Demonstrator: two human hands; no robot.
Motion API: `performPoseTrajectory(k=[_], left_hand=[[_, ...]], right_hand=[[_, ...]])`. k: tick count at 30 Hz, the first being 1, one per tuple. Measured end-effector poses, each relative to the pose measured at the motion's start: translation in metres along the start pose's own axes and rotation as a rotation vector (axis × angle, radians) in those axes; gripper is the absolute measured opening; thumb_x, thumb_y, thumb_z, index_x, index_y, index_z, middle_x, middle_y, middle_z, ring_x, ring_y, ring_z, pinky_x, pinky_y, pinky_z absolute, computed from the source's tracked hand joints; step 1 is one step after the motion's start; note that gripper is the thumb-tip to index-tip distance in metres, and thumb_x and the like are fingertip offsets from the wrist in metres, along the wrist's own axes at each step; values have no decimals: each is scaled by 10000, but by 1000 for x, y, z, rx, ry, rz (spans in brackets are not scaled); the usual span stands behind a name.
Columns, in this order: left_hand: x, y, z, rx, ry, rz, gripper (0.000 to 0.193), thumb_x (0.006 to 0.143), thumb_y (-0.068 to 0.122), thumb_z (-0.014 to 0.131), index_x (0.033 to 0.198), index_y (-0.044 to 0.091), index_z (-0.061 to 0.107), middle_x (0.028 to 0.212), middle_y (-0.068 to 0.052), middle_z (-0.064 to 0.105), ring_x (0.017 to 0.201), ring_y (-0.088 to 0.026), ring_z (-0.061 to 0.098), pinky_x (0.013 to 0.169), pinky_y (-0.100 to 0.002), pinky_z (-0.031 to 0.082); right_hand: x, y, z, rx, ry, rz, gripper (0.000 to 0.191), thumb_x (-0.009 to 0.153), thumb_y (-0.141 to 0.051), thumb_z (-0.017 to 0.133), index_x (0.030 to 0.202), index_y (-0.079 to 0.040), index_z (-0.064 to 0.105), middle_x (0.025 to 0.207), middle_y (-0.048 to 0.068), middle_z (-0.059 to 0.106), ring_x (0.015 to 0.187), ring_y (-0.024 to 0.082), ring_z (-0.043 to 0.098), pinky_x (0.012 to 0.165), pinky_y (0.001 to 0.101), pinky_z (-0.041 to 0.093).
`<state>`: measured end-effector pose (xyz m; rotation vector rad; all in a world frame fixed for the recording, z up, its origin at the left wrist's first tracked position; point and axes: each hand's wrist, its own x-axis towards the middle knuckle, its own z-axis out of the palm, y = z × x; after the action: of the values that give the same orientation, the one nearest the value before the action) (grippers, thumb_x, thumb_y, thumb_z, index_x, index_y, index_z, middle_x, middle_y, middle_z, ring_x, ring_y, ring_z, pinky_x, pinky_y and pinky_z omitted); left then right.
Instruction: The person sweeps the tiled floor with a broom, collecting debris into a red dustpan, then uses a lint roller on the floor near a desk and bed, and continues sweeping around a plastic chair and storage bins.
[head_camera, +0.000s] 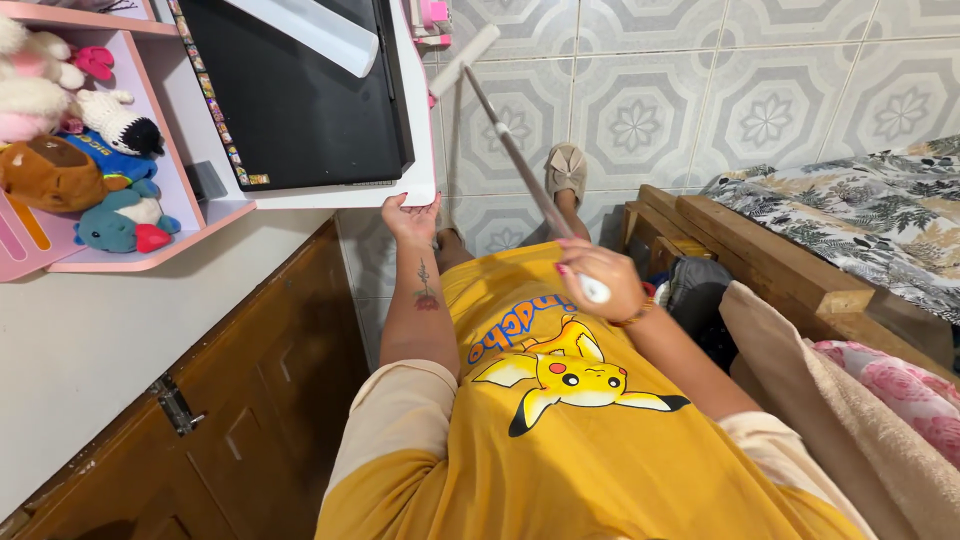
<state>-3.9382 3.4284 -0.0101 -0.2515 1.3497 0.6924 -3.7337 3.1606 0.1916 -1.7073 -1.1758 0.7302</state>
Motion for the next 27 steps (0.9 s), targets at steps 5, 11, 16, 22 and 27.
performPoseTrajectory(k=[5, 11, 16, 22, 27], left_hand=[[-2, -2, 5, -23, 58, 6, 500, 832, 203, 550, 1261, -49, 495, 1358, -224, 513, 1294, -407, 501, 1121, -632, 424], [-4, -3, 11, -29, 66, 10, 532, 864, 265, 556, 1299, -37, 504, 1387, -210, 503, 1302, -396, 493, 1128, -622, 393], [-7, 2, 9, 56, 22, 5, 590, 913, 385, 564, 1337, -22, 507, 1386, -187, 515, 1301, -388, 506, 1103, -647, 398], [-13, 3, 12, 145, 37, 33, 572, 910, 382, 593, 1335, 5, 526, 1387, -175, 508, 1290, -385, 523, 1084, -628, 453], [-18, 3, 20, 138, 80, 6, 587, 899, 370, 587, 1326, -28, 530, 1383, -214, 518, 1292, -405, 528, 1070, -629, 457]], right_hand=[[-27, 5, -40, 91, -5, 55, 37, 897, 56, 665, 875, 27, 657, 934, 140, 696, 1025, 325, 734, 1024, 420, 557], [-3, 30, -30, 108, -19, 52, 46, 895, 49, 681, 875, 27, 647, 944, 144, 692, 1087, 357, 724, 992, 414, 562], [-22, 20, -65, 56, -73, 38, 20, 865, 43, 671, 865, 25, 661, 951, 155, 701, 1089, 368, 719, 975, 423, 564], [-54, 2, -86, 62, 1, 125, 52, 904, 43, 674, 860, 31, 650, 954, 140, 711, 1054, 330, 729, 986, 421, 563], [-38, 19, -73, 55, -145, -24, 51, 867, 4, 696, 837, -1, 655, 932, 129, 708, 1038, 329, 729, 1003, 444, 568]])
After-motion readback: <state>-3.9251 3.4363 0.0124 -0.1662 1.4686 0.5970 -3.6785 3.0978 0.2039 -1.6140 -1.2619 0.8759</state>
